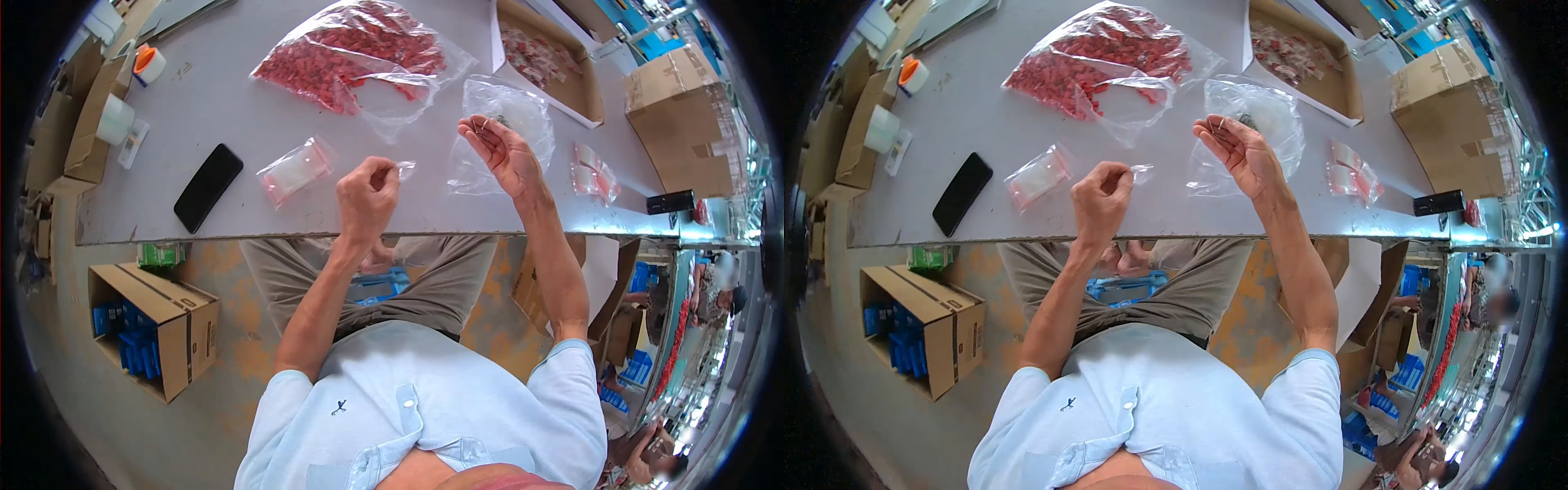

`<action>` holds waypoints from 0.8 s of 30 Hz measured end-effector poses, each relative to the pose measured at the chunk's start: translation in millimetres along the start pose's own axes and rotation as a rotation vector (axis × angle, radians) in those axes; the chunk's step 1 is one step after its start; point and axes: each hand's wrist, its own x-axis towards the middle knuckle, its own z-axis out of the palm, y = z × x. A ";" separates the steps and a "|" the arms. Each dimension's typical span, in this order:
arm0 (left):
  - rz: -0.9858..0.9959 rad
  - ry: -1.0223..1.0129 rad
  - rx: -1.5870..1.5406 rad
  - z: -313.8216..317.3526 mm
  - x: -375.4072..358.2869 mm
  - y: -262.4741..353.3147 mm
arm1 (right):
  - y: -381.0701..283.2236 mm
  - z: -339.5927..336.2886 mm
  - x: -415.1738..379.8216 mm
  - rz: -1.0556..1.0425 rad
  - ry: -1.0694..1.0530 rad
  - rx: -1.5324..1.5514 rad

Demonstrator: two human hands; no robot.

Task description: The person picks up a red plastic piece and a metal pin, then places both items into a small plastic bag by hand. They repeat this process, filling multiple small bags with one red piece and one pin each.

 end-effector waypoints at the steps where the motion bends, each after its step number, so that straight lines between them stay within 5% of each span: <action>1: -0.023 -0.010 0.017 -1.6 2.1 3.3 | 7.5 5.2 0.4 0.027 -0.004 0.012; 11: -0.073 -0.034 0.112 -3.1 30.0 -0.1 | 41.2 45.3 6.7 0.116 -0.196 -0.378; 24: -0.054 -0.095 0.087 5.7 45.9 -4.7 | 43.7 70.9 13.8 -0.168 -0.298 -1.086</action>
